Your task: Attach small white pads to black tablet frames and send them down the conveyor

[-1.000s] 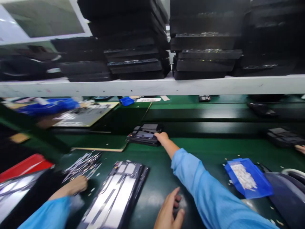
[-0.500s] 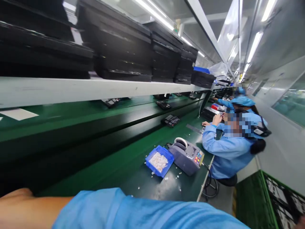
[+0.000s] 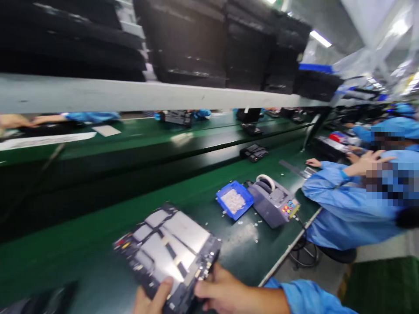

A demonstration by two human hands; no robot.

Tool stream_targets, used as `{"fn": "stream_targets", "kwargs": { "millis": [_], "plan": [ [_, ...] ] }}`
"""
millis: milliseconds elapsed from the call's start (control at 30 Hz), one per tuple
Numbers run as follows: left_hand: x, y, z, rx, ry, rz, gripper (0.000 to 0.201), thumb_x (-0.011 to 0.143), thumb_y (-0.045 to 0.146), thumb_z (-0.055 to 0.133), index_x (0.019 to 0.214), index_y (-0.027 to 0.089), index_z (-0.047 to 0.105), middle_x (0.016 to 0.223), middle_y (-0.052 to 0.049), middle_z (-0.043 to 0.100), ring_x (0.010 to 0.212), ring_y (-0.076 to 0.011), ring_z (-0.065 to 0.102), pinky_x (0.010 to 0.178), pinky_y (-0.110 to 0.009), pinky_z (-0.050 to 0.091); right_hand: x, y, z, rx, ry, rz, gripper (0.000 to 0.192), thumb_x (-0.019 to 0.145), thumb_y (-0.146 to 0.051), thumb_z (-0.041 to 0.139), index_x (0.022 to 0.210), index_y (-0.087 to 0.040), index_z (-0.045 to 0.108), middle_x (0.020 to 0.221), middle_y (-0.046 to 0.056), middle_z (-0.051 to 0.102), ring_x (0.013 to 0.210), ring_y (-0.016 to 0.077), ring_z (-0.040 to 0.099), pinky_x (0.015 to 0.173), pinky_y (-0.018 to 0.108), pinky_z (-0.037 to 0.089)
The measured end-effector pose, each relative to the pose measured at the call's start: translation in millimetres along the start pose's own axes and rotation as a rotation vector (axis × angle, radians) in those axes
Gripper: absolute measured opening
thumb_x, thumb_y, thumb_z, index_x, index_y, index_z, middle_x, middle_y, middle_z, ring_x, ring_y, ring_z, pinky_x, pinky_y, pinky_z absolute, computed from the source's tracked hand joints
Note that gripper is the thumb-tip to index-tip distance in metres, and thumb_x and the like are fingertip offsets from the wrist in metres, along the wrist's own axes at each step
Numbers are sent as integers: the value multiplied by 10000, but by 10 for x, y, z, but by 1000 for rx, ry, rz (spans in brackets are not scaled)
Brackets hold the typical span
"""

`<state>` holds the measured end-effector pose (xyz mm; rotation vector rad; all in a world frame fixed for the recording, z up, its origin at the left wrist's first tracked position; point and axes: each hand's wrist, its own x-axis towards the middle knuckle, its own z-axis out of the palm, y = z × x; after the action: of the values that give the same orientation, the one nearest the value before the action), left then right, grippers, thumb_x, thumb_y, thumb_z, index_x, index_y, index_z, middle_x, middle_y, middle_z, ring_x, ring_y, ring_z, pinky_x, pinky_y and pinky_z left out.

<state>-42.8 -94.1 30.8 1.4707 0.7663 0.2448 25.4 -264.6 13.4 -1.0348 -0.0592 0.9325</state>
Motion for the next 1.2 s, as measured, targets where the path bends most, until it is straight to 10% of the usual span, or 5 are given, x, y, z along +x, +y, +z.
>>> {"fn": "stream_targets", "kwargs": {
  "millis": [67, 267, 700, 900, 1200],
  "plan": [
    [-161, -140, -82, -50, -8, -54, 787, 741, 700, 691, 1443, 378, 541, 1235, 1, 767, 1206, -361, 686, 954, -455, 615, -365, 13, -417, -98, -137, 177, 818, 474, -645, 955, 1121, -262, 632, 1002, 27, 666, 739, 176, 658, 628, 294, 513],
    [-597, -336, -59, 75, -221, 72, 940, 726, 767, 696, 1481, 230, 536, 1464, -143, 614, 1401, -390, 525, 1174, -514, 435, -752, -187, -1078, -608, 41, -113, 862, 796, -727, 725, 1519, -322, 487, 1523, 174, 506, 1316, 359, 572, 1061, 532, 494],
    [-245, 308, -134, 923, 140, 484, 422, 1003, 317, 448, 1369, 221, 637, 1147, -125, 663, 1094, -297, 636, 983, -452, 531, -750, -476, -1043, -1129, -64, -209, 668, 936, -480, 637, 1566, -335, 469, 1584, 114, 468, 1465, 359, 426, 1200, 604, 360],
    [268, 622, -71, 1257, -53, 695, 510, 943, 78, 444, 1325, 311, 689, 1145, -108, 629, 957, -257, 590, 826, -374, 514, -629, -894, -769, -1153, -49, -355, 501, 951, -399, 611, 1443, -306, 604, 1492, 108, 553, 1363, 307, 530, 1076, 480, 506],
    [282, 362, -138, 1054, 75, 1170, 229, 983, 89, 515, 928, 217, 697, 926, -54, 689, 844, -192, 621, 749, -295, 517, 274, -1083, 7, -1045, -180, -361, 301, 939, -228, 567, 1190, -193, 732, 920, 38, 762, 769, 168, 668, 718, 282, 514]
  ]
}}
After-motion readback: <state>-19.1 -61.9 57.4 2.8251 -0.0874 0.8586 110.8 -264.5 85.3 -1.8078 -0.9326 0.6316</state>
